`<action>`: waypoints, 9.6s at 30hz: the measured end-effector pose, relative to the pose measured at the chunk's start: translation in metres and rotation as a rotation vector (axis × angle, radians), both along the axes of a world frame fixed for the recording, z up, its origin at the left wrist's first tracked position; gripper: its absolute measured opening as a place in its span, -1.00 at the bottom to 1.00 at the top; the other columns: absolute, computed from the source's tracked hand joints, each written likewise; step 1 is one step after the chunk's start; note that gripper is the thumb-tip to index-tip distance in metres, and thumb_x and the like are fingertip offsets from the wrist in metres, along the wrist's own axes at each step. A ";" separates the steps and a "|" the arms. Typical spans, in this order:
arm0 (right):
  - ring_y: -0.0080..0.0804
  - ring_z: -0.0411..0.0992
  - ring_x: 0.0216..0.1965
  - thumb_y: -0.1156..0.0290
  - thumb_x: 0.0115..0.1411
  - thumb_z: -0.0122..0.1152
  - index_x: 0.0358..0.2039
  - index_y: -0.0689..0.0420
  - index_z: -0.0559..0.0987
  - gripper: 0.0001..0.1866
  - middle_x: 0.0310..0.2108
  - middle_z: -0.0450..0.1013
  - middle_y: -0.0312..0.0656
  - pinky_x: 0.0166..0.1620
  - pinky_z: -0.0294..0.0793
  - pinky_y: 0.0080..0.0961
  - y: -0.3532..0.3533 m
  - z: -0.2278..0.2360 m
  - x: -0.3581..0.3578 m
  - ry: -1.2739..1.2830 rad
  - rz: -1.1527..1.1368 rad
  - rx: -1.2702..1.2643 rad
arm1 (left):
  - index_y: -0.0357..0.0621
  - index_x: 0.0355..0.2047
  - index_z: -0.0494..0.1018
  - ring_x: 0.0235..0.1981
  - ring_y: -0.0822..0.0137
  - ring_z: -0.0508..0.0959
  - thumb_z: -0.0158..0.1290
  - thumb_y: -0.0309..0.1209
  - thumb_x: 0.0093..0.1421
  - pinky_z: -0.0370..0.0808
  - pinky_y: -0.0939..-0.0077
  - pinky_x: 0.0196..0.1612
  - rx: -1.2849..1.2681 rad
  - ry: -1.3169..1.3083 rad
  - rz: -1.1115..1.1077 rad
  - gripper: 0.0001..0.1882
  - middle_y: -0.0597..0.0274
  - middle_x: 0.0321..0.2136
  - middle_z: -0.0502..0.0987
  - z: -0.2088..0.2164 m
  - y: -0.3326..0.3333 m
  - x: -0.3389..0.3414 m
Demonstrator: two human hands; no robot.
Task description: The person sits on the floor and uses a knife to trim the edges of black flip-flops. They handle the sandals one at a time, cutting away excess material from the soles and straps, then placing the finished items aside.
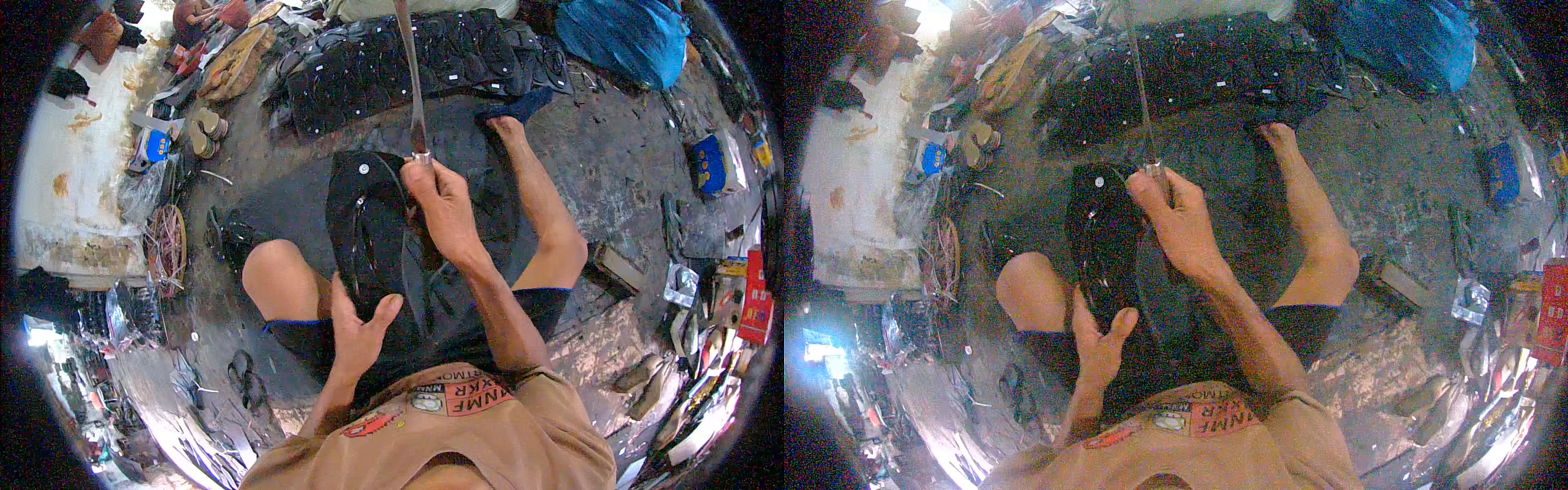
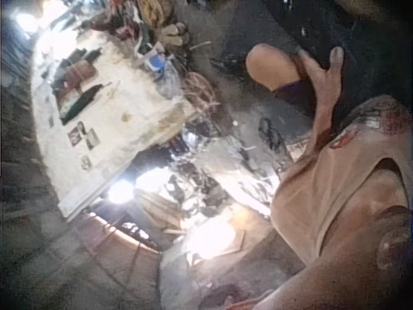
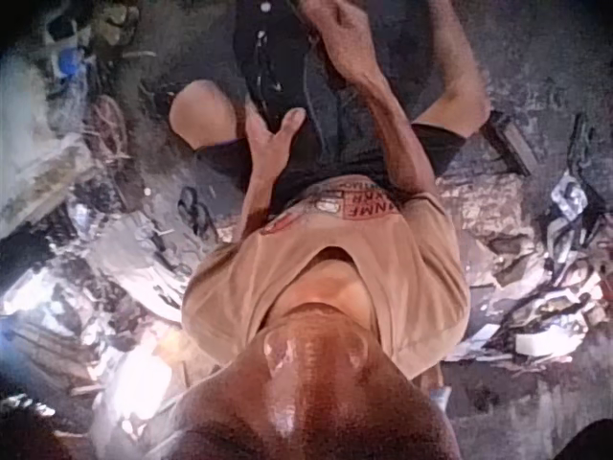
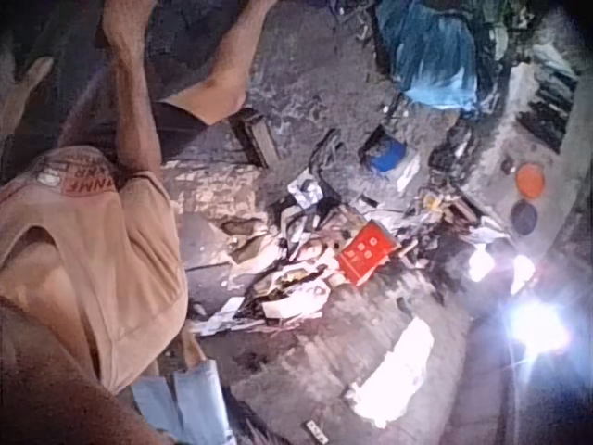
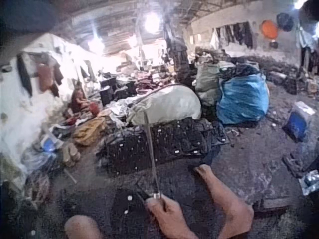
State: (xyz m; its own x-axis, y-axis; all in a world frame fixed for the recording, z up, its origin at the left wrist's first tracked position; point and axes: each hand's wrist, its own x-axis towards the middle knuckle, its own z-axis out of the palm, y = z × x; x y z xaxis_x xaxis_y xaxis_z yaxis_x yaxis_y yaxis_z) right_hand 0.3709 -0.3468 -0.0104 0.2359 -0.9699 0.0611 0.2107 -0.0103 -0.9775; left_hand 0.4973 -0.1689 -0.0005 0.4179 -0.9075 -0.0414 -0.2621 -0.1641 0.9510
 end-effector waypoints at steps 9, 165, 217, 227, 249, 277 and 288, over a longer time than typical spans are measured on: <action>-0.32 0.49 -0.46 0.24 0.35 0.30 -0.01 0.17 0.60 -0.68 -0.51 0.49 -0.11 -0.38 0.42 -0.34 0.091 0.046 -0.043 0.383 -0.001 -0.177 | -0.24 0.09 0.46 -0.16 0.40 0.67 0.26 -0.42 0.30 0.63 0.46 -0.09 0.121 0.584 -0.080 -0.61 0.28 -0.16 0.67 0.058 -0.042 0.044; 0.23 0.53 -0.40 -0.01 0.47 -0.03 0.39 0.00 0.28 -0.41 -0.57 0.48 0.13 -0.28 0.46 0.05 0.029 0.051 -0.046 0.894 0.842 -0.299 | -0.20 0.33 0.30 0.15 0.35 0.44 0.13 -0.15 0.42 0.34 0.39 0.25 0.367 0.378 -0.062 -0.41 0.22 0.12 0.48 0.059 0.005 0.046; 0.04 0.45 -0.47 0.16 0.45 -0.02 -0.11 0.15 0.50 -0.69 -0.48 0.49 0.00 -0.38 0.39 -0.11 0.114 -0.047 -0.066 0.638 0.247 -0.073 | -0.22 0.30 0.33 0.19 0.12 0.50 0.46 -0.43 -0.03 0.36 0.15 0.33 0.424 0.539 -0.142 -0.12 0.08 0.14 0.55 0.024 0.020 0.004; -0.63 0.18 -0.68 -0.04 0.49 0.00 0.05 0.05 0.44 -0.58 -0.56 0.28 -0.37 -0.61 0.21 -0.62 0.054 -0.103 -0.231 0.289 -0.707 0.120 | -0.18 0.12 0.47 0.10 0.13 0.56 0.26 -0.23 0.27 0.57 0.03 0.09 -0.303 0.824 0.521 -0.51 0.11 0.00 0.57 0.024 -0.062 0.221; -0.18 0.62 -0.27 0.04 0.19 0.42 -0.10 0.18 0.68 -0.54 -0.29 0.65 0.01 -0.18 0.56 -0.20 -0.466 -0.237 -0.244 0.946 -0.461 -0.156 | -0.40 0.19 0.42 0.20 0.01 0.51 0.20 -0.10 0.28 0.39 0.25 0.23 0.400 -0.395 0.161 -0.34 -0.11 0.15 0.55 -0.392 -0.485 0.423; -0.34 0.46 -0.32 0.05 0.48 0.06 0.14 0.19 0.38 -0.53 -0.24 0.47 -0.13 -0.25 0.47 -0.38 0.210 -0.203 -0.466 0.642 -1.325 0.338 | -0.31 0.09 0.42 -0.16 0.29 0.58 0.36 -0.39 0.18 0.52 0.31 0.00 0.096 0.210 -0.369 -0.47 0.13 -0.10 0.59 -0.069 -0.328 -0.049; -0.53 0.56 -0.43 0.24 0.38 0.28 -0.06 0.26 0.68 -0.67 -0.32 0.64 -0.25 -0.39 0.56 -0.54 0.156 -0.265 -0.427 0.456 -1.076 0.491 | -0.36 0.50 -0.22 0.48 -0.10 0.07 0.30 -0.26 0.27 0.06 0.09 0.49 -0.640 -0.514 -0.320 0.08 -0.15 0.52 -0.08 -0.105 -0.302 -0.228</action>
State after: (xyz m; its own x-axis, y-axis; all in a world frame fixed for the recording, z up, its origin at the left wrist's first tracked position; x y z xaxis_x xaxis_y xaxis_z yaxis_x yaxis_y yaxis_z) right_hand -0.0559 -0.1909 -0.2758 -0.7785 -0.5813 -0.2368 -0.0342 0.4160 -0.9087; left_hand 0.2689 -0.4713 -0.1056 -0.0337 -0.7687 0.6387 -0.6253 0.5147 0.5865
